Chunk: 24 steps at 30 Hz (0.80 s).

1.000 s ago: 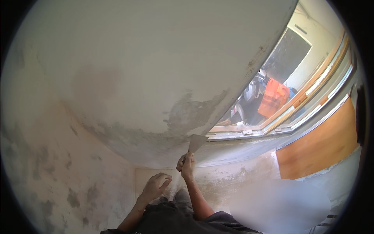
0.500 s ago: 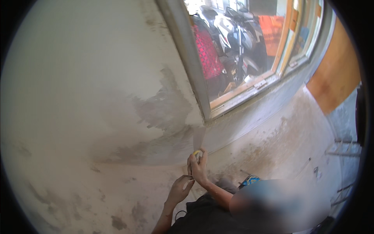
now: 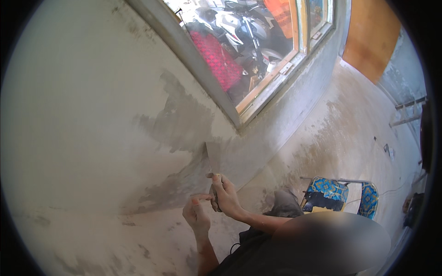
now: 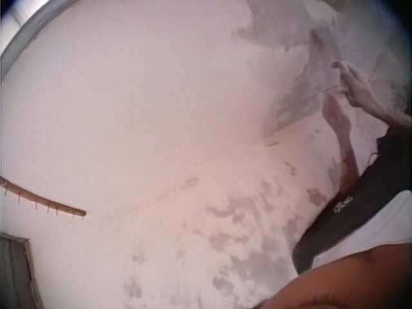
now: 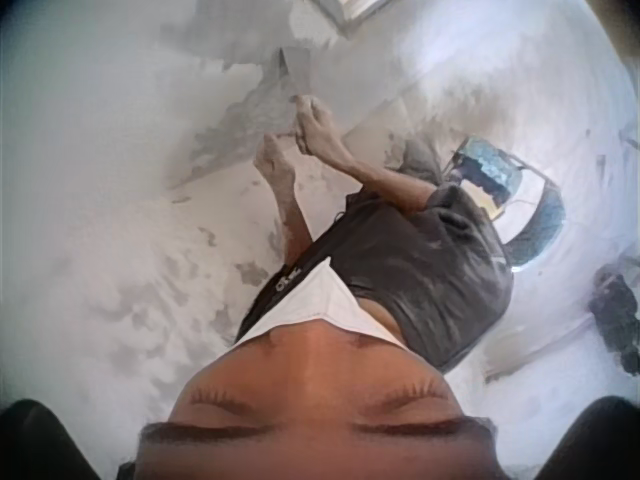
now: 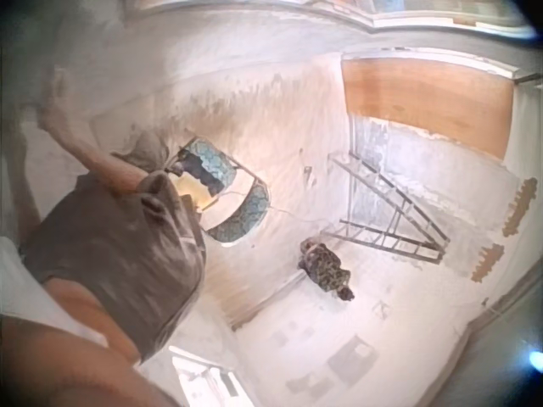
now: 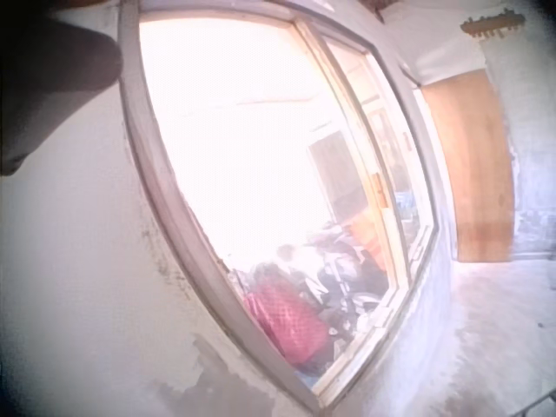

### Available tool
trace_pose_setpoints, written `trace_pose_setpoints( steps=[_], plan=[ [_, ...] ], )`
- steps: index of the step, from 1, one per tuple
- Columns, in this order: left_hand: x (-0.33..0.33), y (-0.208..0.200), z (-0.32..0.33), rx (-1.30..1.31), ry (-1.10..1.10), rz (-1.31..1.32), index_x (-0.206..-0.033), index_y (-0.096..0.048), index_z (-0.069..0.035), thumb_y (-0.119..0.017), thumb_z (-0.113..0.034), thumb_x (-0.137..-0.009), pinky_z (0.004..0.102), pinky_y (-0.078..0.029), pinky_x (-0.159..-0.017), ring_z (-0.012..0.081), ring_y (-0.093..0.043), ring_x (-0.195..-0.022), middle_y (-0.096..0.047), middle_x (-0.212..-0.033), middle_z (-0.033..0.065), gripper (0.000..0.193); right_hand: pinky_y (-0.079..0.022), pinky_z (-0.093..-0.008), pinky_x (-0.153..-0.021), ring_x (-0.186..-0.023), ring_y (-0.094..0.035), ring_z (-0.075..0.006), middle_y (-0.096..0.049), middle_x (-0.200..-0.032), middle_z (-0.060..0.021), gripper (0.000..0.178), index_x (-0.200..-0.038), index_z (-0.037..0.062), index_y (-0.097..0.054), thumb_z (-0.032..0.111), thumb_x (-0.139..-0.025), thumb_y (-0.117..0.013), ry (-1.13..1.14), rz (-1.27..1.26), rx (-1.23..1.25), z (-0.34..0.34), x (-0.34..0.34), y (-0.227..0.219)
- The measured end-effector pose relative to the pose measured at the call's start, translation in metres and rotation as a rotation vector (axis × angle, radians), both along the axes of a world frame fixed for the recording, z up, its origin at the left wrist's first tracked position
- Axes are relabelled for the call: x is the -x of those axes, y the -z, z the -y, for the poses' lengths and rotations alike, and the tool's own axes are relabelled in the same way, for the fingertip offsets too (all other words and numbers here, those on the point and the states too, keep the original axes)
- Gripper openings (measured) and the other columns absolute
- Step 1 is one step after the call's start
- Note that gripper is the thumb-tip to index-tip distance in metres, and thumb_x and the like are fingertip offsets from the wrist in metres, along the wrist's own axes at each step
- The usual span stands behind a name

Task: The person scrapes a wall with a putty knife to remove old plaster or paint.

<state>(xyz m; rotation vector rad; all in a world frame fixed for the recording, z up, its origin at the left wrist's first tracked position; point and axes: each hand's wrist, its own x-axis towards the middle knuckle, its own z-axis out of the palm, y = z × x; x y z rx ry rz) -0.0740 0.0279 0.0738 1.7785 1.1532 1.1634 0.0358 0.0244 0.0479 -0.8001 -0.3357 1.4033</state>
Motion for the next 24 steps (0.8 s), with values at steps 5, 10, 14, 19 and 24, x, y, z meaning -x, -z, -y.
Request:
trace_pose_setpoints(
  steps=[5, 10, 14, 19, 24],
  plan=[
    [-0.017, -0.035, -0.002, -0.139, 0.094, 0.118, -0.089, -0.064, 0.001, -0.042, -0.03, -0.103, 0.0268, -0.047, -0.066, 0.0176, -0.063, -0.075, -0.069, -0.09, 0.0115, 0.041, -0.028, -0.0244, -0.033, -0.035, -0.037, -0.0084, -0.045, -0.056, 0.0005, 0.052, -0.108, 0.0007, -0.049, 0.051, -0.1, -0.039, 0.126, 0.007, 0.023, -0.025, 0.016, -0.015],
    [-0.001, -0.032, -0.007, -0.022, 0.117, 0.245, -0.089, -0.064, 0.0, -0.046, -0.029, -0.102, 0.0269, -0.048, -0.064, 0.017, -0.063, -0.076, -0.068, -0.091, 0.0115, 0.037, -0.029, -0.0258, -0.032, -0.035, -0.037, -0.0092, -0.043, -0.055, -0.0006, 0.055, -0.104, -0.001, -0.048, 0.053, -0.099, -0.04, 0.148, -0.06, 0.11, -0.022, 0.019, -0.018],
    [0.003, -0.038, 0.001, 0.095, 0.126, 0.356, -0.089, -0.064, -0.001, -0.054, -0.024, -0.098, 0.0306, -0.049, -0.07, 0.0201, -0.064, -0.079, -0.067, -0.09, 0.0098, 0.027, -0.029, -0.0243, -0.035, -0.038, -0.037, -0.01, -0.042, -0.056, 0.0004, 0.053, -0.097, 0.0025, -0.048, 0.055, -0.098, -0.042, 0.087, -0.148, 0.17, -0.013, 0.014, -0.03],
    [-0.001, -0.032, 0.003, -0.313, 0.039, 0.113, -0.088, -0.063, -0.001, -0.057, -0.019, -0.095, 0.036, -0.048, -0.083, 0.0259, -0.063, -0.089, -0.066, -0.089, 0.0104, 0.02, -0.033, -0.0236, -0.043, -0.05, -0.041, -0.0103, -0.042, -0.06, -0.0013, 0.049, -0.093, 0.0037, -0.047, 0.053, -0.098, -0.044, 0.303, -0.226, 0.371, -0.046, 0.039, -0.052],
    [-0.003, -0.043, 0.004, -0.36, -0.081, 0.18, -0.087, -0.063, -0.003, -0.061, -0.014, -0.091, 0.0373, -0.044, -0.089, 0.0264, -0.061, -0.094, -0.066, -0.092, 0.0087, 0.012, -0.036, -0.0266, -0.048, -0.053, -0.039, -0.0115, -0.038, -0.062, -0.0006, 0.048, -0.083, 0.006, -0.044, 0.052, -0.097, -0.045, 0.258, -0.227, 0.255, -0.042, 0.036, -0.051]
  ],
)
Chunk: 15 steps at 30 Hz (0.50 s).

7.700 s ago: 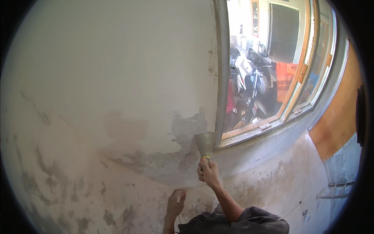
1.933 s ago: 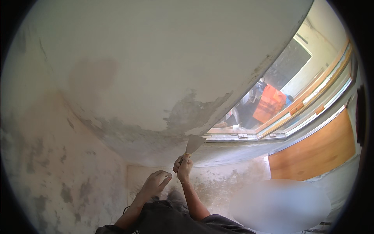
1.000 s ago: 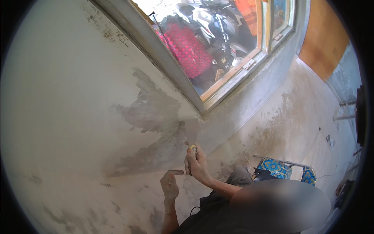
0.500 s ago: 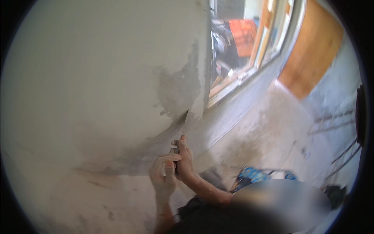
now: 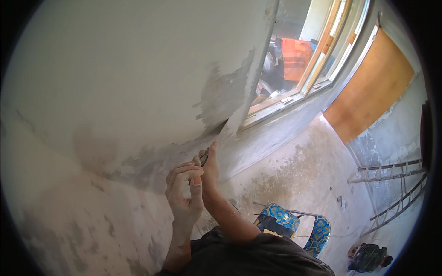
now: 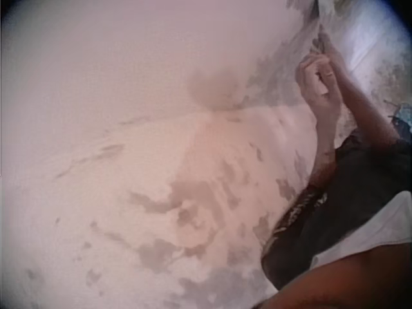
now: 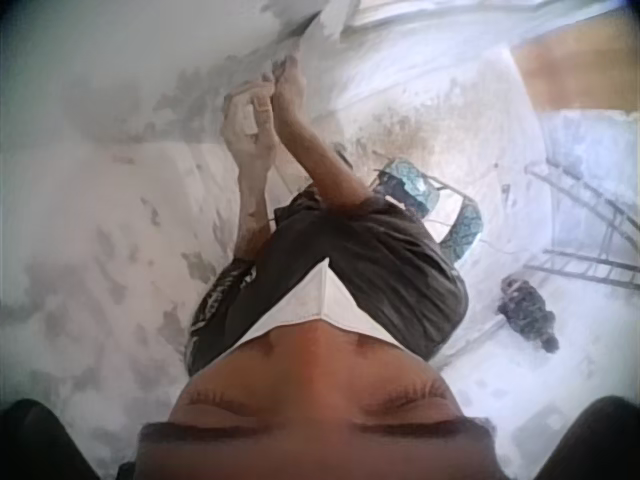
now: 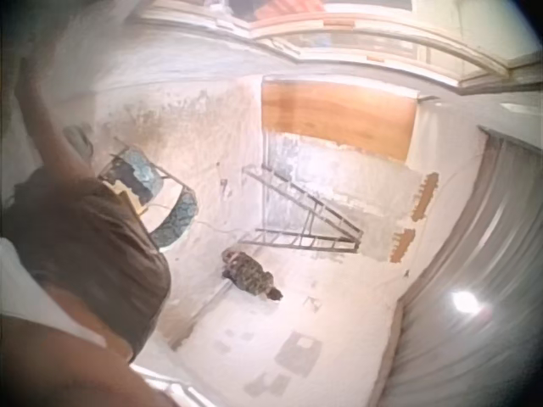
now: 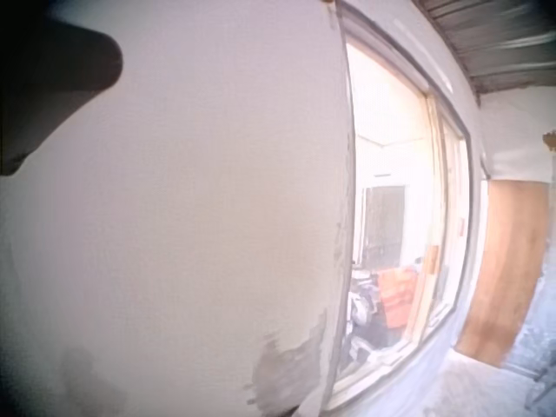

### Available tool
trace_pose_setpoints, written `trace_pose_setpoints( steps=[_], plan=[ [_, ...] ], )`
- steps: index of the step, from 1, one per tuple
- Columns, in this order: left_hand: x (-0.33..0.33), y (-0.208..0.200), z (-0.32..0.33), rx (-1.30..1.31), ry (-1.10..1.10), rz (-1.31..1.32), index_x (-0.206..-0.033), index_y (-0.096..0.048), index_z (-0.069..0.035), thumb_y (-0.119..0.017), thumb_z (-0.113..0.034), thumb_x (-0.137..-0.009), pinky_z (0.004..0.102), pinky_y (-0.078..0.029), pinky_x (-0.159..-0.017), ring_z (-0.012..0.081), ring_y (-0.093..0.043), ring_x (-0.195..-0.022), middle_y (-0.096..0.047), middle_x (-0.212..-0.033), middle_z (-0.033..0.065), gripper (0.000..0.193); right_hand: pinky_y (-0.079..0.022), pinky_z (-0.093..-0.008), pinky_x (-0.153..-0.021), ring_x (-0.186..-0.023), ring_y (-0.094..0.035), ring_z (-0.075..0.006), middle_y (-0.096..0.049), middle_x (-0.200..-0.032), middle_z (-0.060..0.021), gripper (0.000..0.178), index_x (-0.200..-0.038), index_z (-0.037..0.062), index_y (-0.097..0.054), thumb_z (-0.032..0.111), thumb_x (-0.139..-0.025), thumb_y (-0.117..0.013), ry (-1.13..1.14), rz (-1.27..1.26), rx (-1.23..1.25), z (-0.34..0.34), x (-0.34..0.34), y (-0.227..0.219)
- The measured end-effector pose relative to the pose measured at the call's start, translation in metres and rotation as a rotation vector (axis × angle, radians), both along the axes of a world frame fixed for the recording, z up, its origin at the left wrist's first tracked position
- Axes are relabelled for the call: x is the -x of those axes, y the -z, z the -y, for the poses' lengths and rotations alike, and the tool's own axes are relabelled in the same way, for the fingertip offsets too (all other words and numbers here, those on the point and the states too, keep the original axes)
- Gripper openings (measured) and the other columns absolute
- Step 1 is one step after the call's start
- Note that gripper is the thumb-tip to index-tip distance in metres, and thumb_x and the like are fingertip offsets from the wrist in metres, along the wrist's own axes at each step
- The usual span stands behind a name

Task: The person scrapes a wall with a putty knife to remove old plaster or paint.

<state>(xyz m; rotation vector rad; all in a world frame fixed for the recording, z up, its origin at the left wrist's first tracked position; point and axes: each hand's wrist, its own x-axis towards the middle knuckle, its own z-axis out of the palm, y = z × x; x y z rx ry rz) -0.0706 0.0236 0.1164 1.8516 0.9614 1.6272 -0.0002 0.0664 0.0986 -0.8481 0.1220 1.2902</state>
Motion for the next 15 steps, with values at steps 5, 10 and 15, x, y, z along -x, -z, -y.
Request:
trace_pose_setpoints(
  steps=[5, 10, 15],
  plan=[
    [0.0, -0.005, -0.001, -0.007, 0.034, -0.07, -0.087, -0.062, -0.001, -0.057, -0.019, -0.095, 0.0371, -0.047, -0.087, 0.0275, -0.062, -0.093, -0.065, -0.094, 0.012, 0.02, -0.035, -0.0284, -0.048, -0.052, -0.037, -0.0115, -0.035, -0.062, 0.0007, 0.047, -0.077, 0.0083, -0.042, 0.05, -0.099, -0.042, -0.015, 0.209, -0.008, -0.003, -0.001, 0.009],
    [-0.011, -0.002, 0.002, -0.068, 0.077, -0.108, -0.086, -0.061, -0.001, -0.055, -0.021, -0.096, 0.0369, -0.048, -0.087, 0.0277, -0.063, -0.091, -0.065, -0.093, 0.0128, 0.023, -0.032, -0.03, -0.048, -0.052, -0.035, -0.0105, -0.035, -0.061, 0.0015, 0.05, -0.068, 0.0102, -0.04, 0.049, -0.101, -0.037, -0.014, 0.359, -0.107, -0.005, -0.003, 0.054],
    [-0.008, 0.001, 0.003, -0.052, 0.056, -0.129, -0.086, -0.061, -0.001, -0.056, -0.02, -0.095, 0.037, -0.048, -0.086, 0.0268, -0.063, -0.09, -0.066, -0.089, 0.0113, 0.022, -0.032, -0.03, -0.047, -0.05, -0.033, -0.0097, -0.032, -0.057, 0.0026, 0.055, -0.062, 0.0115, -0.036, 0.05, -0.101, -0.036, -0.035, 0.374, -0.06, -0.002, -0.009, 0.028]
  ],
)
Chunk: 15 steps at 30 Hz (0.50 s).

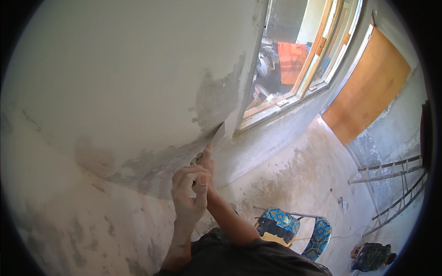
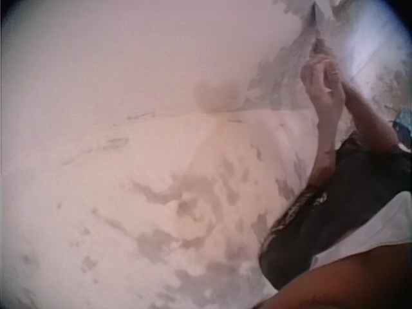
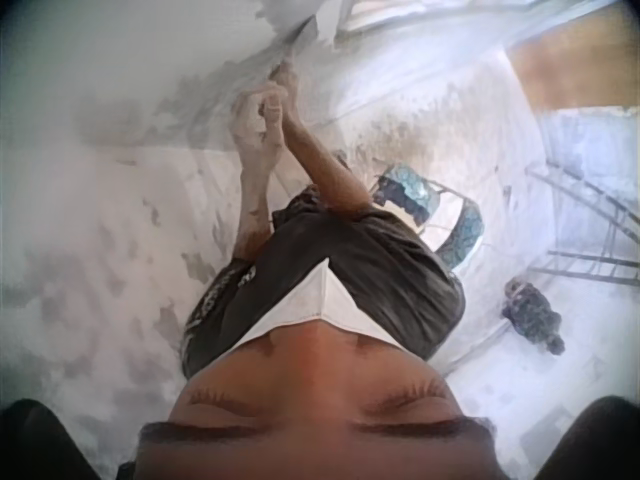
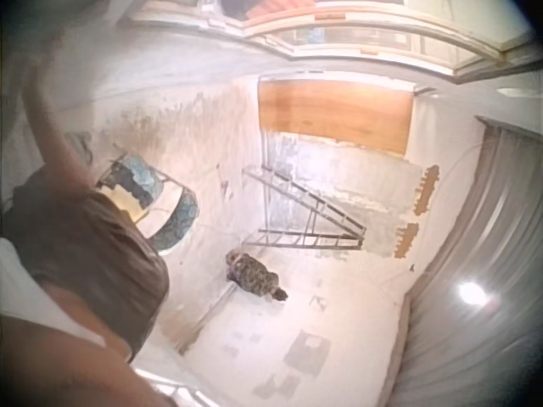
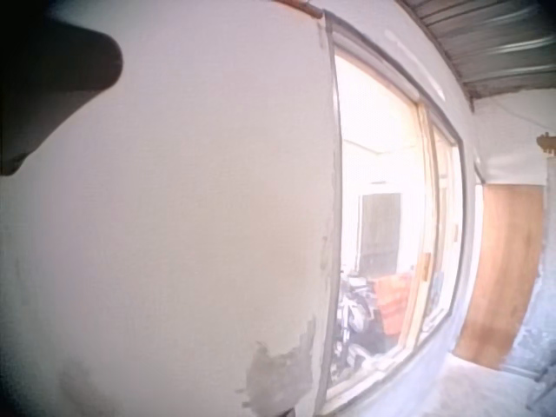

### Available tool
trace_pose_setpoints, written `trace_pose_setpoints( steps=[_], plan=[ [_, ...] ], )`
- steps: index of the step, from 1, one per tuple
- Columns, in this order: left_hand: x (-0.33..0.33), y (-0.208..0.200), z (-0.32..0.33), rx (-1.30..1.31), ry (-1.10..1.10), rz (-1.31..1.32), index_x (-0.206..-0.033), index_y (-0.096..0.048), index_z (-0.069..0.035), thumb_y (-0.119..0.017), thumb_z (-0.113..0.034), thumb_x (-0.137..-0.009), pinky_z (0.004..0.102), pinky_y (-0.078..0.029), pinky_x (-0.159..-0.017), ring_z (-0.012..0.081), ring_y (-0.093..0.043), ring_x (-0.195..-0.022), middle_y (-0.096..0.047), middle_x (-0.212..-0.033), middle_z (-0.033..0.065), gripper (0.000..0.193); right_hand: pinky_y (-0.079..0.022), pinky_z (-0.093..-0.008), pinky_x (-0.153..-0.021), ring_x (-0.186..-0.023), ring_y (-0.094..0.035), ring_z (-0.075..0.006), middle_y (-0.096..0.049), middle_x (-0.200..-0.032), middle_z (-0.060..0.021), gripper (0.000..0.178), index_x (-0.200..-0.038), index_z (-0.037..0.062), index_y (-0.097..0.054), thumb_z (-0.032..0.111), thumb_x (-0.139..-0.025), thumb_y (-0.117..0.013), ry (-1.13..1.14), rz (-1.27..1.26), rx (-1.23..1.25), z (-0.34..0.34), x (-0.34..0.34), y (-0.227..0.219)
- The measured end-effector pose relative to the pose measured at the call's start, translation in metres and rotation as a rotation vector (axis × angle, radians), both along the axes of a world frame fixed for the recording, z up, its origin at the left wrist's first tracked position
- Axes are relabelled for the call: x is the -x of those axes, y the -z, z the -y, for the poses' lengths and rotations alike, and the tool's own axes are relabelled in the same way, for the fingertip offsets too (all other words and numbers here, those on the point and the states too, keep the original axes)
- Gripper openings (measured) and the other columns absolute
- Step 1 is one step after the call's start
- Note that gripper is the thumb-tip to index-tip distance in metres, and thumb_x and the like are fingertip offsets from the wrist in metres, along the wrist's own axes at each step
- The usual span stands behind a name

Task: The person scrapes a wall with a putty knife to remove old plaster or paint.

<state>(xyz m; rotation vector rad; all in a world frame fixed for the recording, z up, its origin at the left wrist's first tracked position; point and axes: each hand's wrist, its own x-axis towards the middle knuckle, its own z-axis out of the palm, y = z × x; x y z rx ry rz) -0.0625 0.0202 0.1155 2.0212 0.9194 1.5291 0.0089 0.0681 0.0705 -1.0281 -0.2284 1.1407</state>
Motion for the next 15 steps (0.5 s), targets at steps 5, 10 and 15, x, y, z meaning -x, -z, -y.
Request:
trace_pose_setpoints(
  steps=[5, 10, 15],
  plan=[
    [0.0, 0.004, -0.004, 0.016, 0.009, -0.009, -0.085, -0.062, -0.001, -0.055, -0.02, -0.096, 0.0374, -0.048, -0.085, 0.0274, -0.063, -0.091, -0.066, -0.091, 0.012, 0.023, -0.032, -0.0306, -0.045, -0.047, -0.032, -0.0104, -0.033, -0.055, 0.0023, 0.056, -0.061, 0.0117, -0.035, 0.052, -0.1, -0.035, 0.038, 0.025, -0.025, 0.002, 0.008, 0.004],
    [0.001, -0.002, -0.007, 0.053, 0.002, 0.018, -0.085, -0.063, -0.001, -0.054, -0.019, -0.096, 0.0361, -0.047, -0.084, 0.0269, -0.063, -0.092, -0.066, -0.091, 0.0119, 0.023, -0.033, -0.0305, -0.045, -0.046, -0.035, -0.0115, -0.036, -0.053, 0.0012, 0.057, -0.062, 0.0107, -0.037, 0.053, -0.1, -0.037, 0.11, -0.079, 0.064, -0.012, -0.003, -0.004],
    [-0.003, 0.007, -0.007, 0.065, 0.015, 0.002, -0.085, -0.063, -0.001, -0.054, -0.02, -0.097, 0.0349, -0.048, -0.083, 0.0261, -0.063, -0.091, -0.066, -0.09, 0.0119, 0.024, -0.035, -0.0301, -0.045, -0.045, -0.038, -0.0127, -0.038, -0.054, -0.0003, 0.054, -0.064, 0.0106, -0.039, 0.051, -0.1, -0.038, 0.138, 0.204, -0.087, -0.01, 0.004, 0.043]
  ],
)
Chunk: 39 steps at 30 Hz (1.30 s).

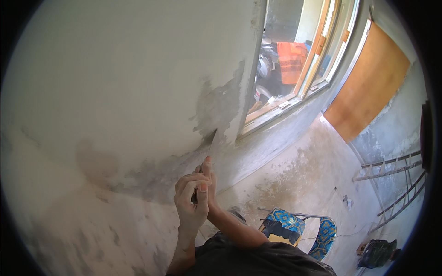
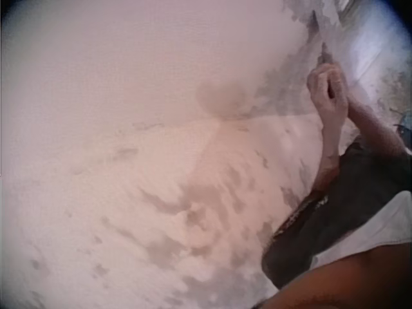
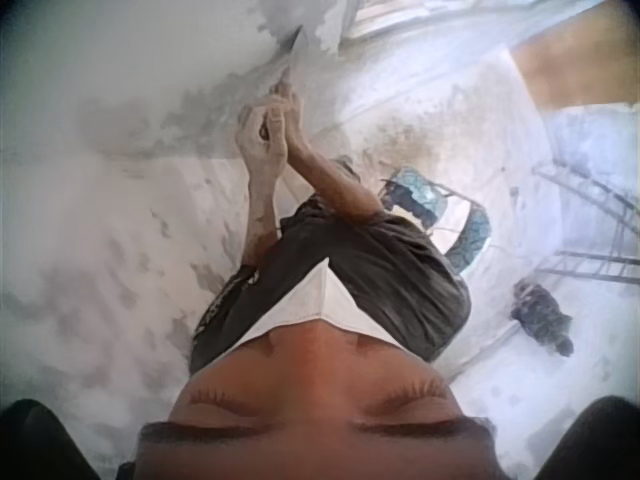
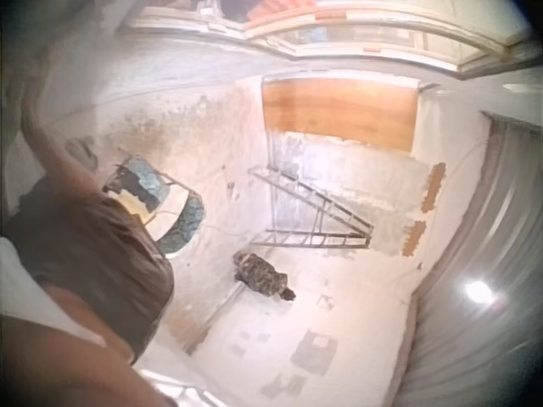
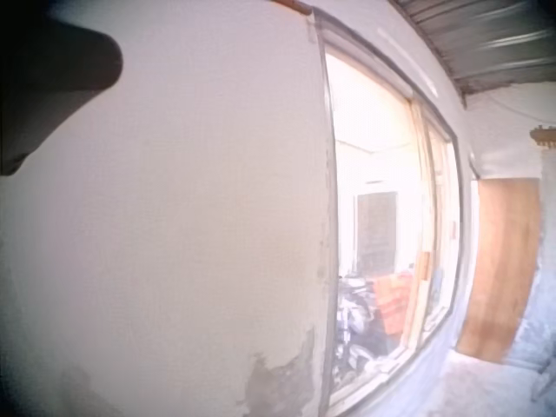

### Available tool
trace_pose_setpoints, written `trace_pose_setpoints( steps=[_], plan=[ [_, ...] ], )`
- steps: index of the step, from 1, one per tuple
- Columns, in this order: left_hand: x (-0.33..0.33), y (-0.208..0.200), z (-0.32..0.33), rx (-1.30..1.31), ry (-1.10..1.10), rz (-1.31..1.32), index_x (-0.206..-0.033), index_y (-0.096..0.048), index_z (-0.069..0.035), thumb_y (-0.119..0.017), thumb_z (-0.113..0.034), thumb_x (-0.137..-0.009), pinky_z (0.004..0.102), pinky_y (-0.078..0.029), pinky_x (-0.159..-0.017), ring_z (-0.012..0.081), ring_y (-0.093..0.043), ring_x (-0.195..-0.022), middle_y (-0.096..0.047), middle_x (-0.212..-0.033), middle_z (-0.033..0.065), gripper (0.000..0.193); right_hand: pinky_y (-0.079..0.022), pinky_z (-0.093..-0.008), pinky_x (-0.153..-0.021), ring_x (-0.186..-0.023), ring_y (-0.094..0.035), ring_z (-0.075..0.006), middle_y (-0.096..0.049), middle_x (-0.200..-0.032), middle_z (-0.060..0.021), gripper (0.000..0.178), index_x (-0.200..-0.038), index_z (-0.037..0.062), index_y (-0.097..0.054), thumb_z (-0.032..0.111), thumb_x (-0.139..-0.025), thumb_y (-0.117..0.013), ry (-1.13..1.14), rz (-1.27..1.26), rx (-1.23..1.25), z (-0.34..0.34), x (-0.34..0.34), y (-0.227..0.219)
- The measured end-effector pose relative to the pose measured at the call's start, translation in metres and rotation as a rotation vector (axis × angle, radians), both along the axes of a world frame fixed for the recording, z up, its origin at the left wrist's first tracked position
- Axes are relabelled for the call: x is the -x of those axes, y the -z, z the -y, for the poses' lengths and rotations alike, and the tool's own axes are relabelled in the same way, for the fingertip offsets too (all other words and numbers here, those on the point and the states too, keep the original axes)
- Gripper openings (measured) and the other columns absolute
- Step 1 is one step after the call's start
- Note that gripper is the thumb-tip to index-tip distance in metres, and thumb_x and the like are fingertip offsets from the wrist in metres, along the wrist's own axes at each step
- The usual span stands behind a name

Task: The person scrapes a wall with a putty knife to remove old plaster or paint.

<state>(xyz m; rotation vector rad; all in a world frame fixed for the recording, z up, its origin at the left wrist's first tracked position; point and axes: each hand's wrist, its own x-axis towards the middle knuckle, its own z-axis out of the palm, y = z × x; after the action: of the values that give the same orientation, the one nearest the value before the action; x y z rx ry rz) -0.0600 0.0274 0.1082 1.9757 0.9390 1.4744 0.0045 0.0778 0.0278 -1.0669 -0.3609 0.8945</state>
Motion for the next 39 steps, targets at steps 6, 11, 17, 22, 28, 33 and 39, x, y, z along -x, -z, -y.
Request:
trace_pose_setpoints(
  steps=[6, 11, 17, 22, 28, 33, 39],
  plan=[
    [0.002, 0.002, -0.002, 0.022, 0.02, 0.058, -0.084, -0.062, -0.001, -0.054, -0.02, -0.097, 0.0345, -0.047, -0.083, 0.0254, -0.063, -0.09, -0.066, -0.09, 0.0115, 0.025, -0.035, -0.0287, -0.045, -0.045, -0.04, -0.013, -0.04, -0.055, -0.0005, 0.048, -0.072, 0.0076, -0.043, 0.046, -0.1, -0.041, -0.064, -0.343, 0.062, 0.001, -0.019, -0.051],
    [0.002, -0.003, -0.005, 0.004, 0.011, 0.013, -0.084, -0.062, 0.0, -0.054, -0.02, -0.097, 0.0354, -0.047, -0.084, 0.0253, -0.063, -0.089, -0.066, -0.089, 0.0117, 0.025, -0.034, -0.0269, -0.045, -0.045, -0.038, -0.0109, -0.038, -0.052, -0.0004, 0.052, -0.065, 0.0095, -0.04, 0.048, -0.1, -0.039, 0.005, -0.079, 0.059, -0.001, -0.006, -0.025],
    [0.001, -0.003, 0.0, -0.028, 0.017, 0.019, -0.083, -0.062, -0.001, -0.055, -0.019, -0.096, 0.0367, -0.047, -0.085, 0.0255, -0.062, -0.09, -0.066, -0.091, 0.0118, 0.023, -0.032, -0.0279, -0.046, -0.047, -0.034, -0.0102, -0.035, -0.052, 0.0008, 0.057, -0.06, 0.0103, -0.036, 0.051, -0.099, -0.039, -0.103, -0.152, 0.067, 0.013, -0.008, -0.053],
    [0.004, -0.007, 0.001, -0.023, 0.005, 0.033, -0.082, -0.061, -0.001, -0.056, -0.018, -0.095, 0.0359, -0.047, -0.086, 0.0259, -0.063, -0.092, -0.066, -0.09, 0.0111, 0.022, -0.031, -0.029, -0.046, -0.047, -0.031, -0.0107, -0.031, -0.054, 0.0027, 0.056, -0.061, 0.0121, -0.034, 0.053, -0.099, -0.039, -0.132, -0.24, 0.06, 0.004, 0.007, -0.061],
    [0.0, -0.014, 0.006, -0.137, 0.013, -0.011, -0.08, -0.061, -0.001, -0.054, -0.017, -0.096, 0.0357, -0.047, -0.084, 0.0268, -0.063, -0.088, -0.066, -0.087, 0.0109, 0.023, -0.032, -0.0276, -0.044, -0.045, -0.034, -0.0115, -0.034, -0.053, 0.0016, 0.053, -0.066, 0.0127, -0.037, 0.055, -0.098, -0.04, 0.042, 0.002, 0.0, -0.003, 0.01, -0.035],
    [-0.001, -0.011, 0.005, -0.08, 0.005, 0.063, -0.079, -0.063, -0.005, -0.061, -0.012, -0.09, 0.0375, -0.043, -0.088, 0.0249, -0.061, -0.087, -0.067, -0.087, 0.0055, 0.012, -0.031, -0.0249, -0.039, -0.045, -0.036, -0.0097, -0.037, -0.055, 0.0025, 0.052, -0.069, 0.0149, -0.038, 0.059, -0.096, -0.042, -0.078, -0.463, -0.006, -0.008, -0.054, -0.082],
    [0.012, -0.005, -0.005, -0.024, -0.062, 0.133, -0.08, -0.061, -0.003, -0.058, -0.015, -0.094, 0.0364, -0.047, -0.082, 0.0254, -0.061, -0.087, -0.064, -0.085, 0.0093, 0.019, -0.032, -0.0244, -0.041, -0.045, -0.037, -0.0092, -0.041, -0.054, 0.0002, 0.052, -0.071, 0.0108, -0.042, 0.054, -0.099, -0.038, -0.175, -0.239, -0.004, 0.014, -0.007, -0.07]
  ],
)
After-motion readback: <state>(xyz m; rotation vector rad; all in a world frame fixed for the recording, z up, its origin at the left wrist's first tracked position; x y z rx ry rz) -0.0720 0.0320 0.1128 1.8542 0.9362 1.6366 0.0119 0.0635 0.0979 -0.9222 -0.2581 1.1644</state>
